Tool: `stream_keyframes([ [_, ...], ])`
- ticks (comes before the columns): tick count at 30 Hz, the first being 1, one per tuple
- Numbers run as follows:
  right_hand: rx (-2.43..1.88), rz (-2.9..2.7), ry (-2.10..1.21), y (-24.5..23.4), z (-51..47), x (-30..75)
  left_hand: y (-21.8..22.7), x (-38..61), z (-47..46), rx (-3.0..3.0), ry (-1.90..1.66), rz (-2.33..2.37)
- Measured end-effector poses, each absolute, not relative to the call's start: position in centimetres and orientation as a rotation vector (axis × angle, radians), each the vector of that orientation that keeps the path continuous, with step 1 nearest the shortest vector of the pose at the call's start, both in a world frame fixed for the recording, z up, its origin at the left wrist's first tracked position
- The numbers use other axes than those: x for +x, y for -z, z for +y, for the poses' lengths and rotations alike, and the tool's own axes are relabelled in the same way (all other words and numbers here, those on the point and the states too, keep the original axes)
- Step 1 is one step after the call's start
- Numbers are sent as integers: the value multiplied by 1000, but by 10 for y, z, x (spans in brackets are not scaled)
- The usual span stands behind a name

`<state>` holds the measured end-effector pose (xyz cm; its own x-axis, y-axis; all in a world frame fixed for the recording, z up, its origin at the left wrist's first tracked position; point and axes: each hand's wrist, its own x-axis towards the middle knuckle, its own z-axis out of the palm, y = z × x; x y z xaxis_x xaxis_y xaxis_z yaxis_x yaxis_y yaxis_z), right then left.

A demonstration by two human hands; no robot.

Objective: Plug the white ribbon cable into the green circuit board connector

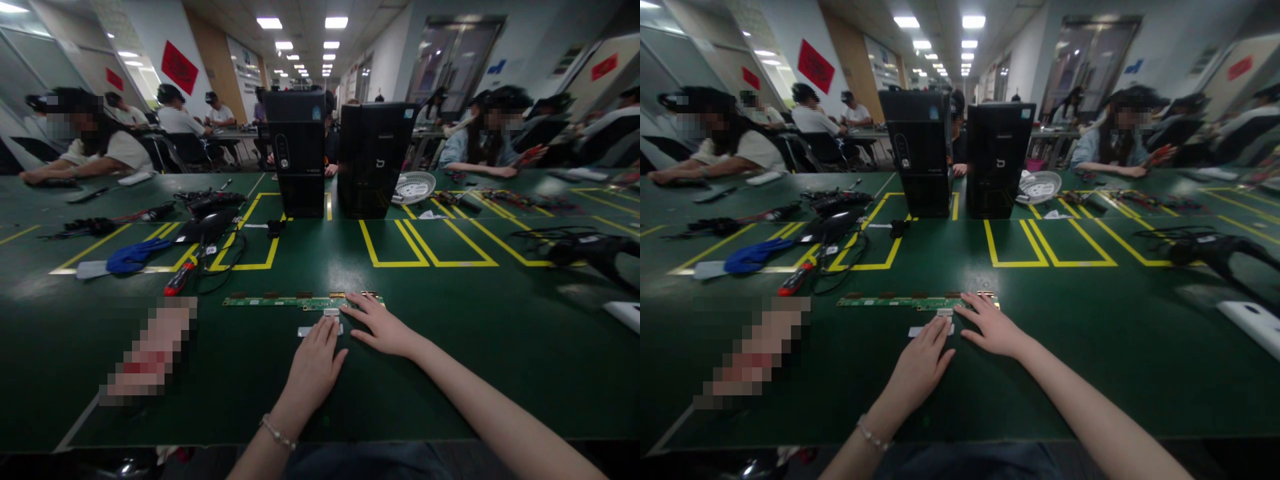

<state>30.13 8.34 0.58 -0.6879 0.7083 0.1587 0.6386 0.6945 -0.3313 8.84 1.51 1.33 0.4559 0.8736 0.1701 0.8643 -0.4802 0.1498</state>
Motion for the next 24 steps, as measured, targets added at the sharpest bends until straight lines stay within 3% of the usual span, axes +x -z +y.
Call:
stream_keyframes([
  [24, -1073, -2663, -393, -8, 84, 304, -25, 55, 42, 2759, -190, 1221],
])
